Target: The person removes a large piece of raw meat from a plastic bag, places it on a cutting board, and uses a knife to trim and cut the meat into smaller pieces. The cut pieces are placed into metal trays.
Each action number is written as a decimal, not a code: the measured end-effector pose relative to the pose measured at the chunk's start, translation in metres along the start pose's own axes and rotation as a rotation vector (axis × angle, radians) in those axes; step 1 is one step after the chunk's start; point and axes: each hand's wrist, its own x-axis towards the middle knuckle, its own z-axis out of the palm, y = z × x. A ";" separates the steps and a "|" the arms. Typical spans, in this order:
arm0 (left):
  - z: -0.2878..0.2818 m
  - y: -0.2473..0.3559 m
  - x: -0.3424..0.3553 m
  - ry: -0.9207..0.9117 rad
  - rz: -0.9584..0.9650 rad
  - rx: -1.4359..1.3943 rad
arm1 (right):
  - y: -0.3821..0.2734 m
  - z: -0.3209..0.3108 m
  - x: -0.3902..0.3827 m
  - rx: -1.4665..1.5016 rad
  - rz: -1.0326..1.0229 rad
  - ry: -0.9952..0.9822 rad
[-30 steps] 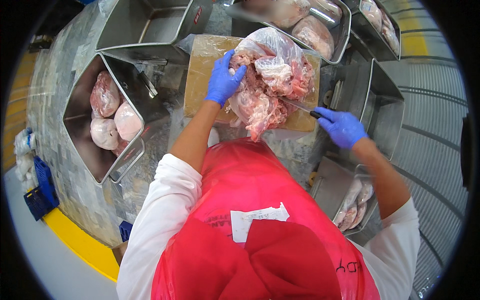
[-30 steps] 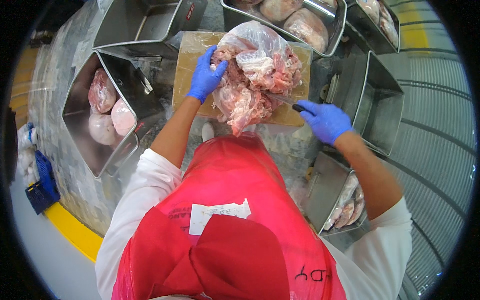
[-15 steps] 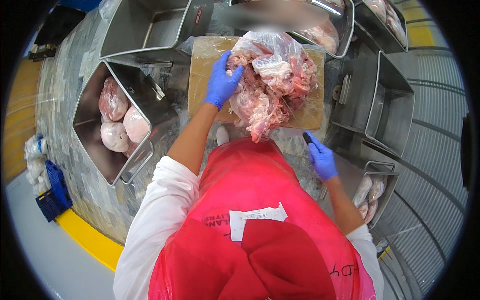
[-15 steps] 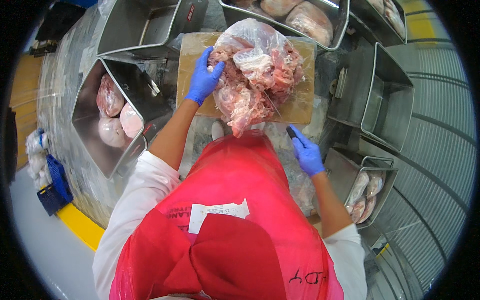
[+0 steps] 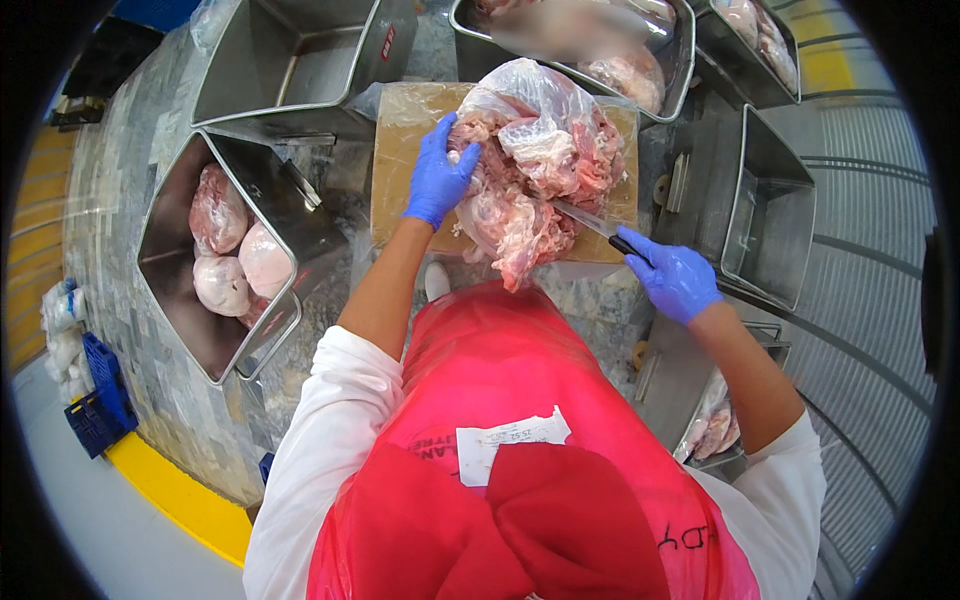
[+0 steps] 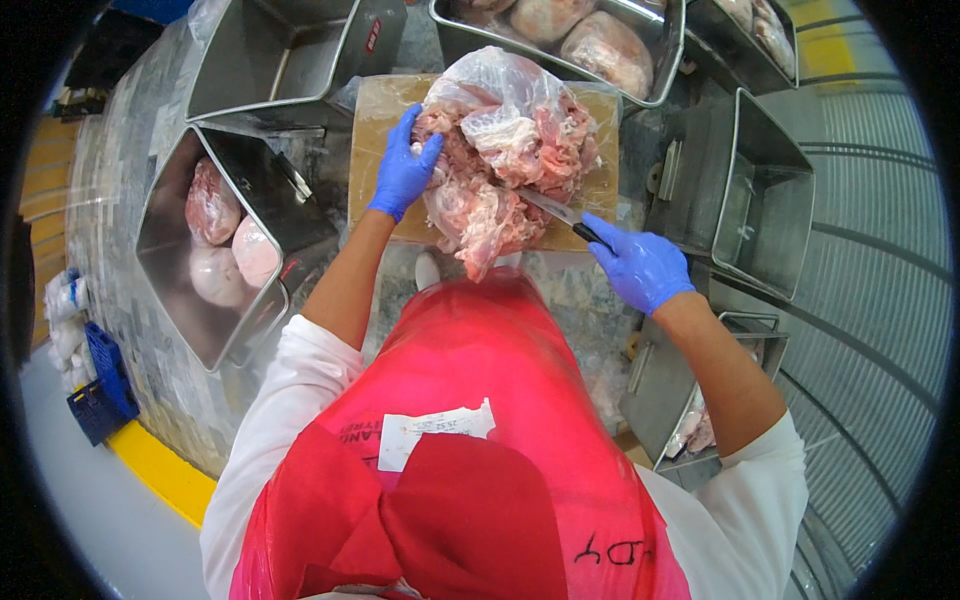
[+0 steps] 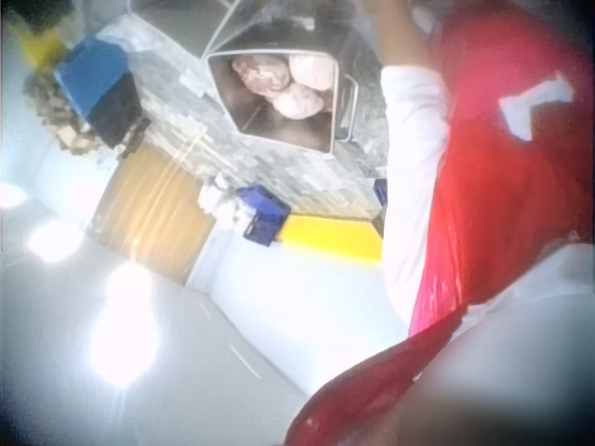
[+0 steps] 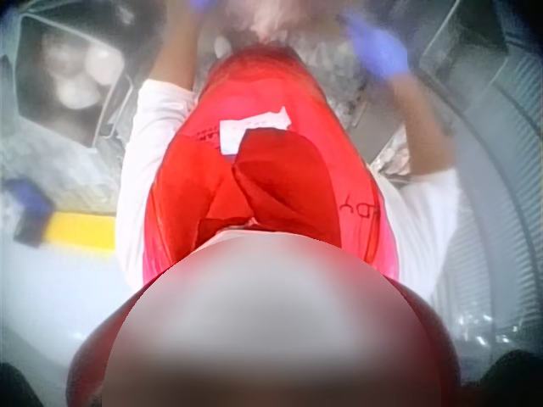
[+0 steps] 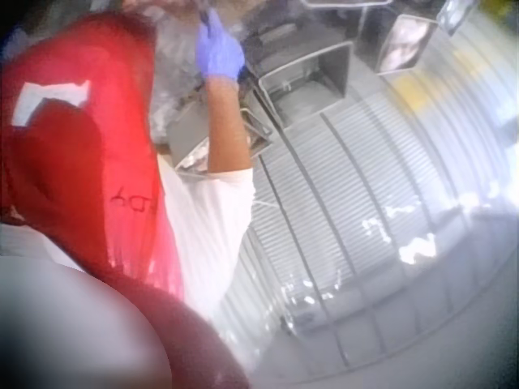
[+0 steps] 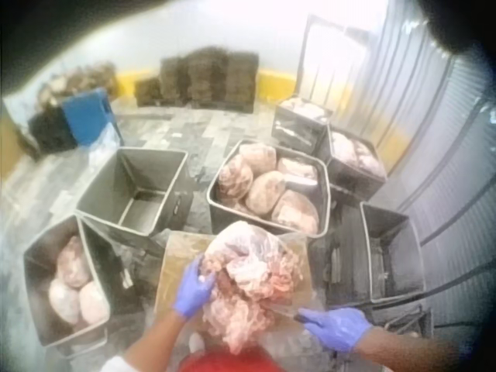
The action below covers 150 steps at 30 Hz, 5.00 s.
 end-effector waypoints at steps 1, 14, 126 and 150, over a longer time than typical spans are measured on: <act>0.001 0.001 0.000 -0.008 -0.013 0.009 | 0.004 0.005 -0.001 0.008 0.011 0.002; 0.000 0.005 0.006 0.015 -0.044 0.161 | -0.002 0.172 0.046 0.342 -0.082 0.520; -0.134 -0.057 -0.039 -0.067 -0.556 -0.627 | 0.007 0.133 -0.013 0.744 -0.006 0.284; -0.128 -0.034 -0.071 -0.234 -0.618 -0.732 | 0.029 0.100 0.005 0.782 -0.123 0.006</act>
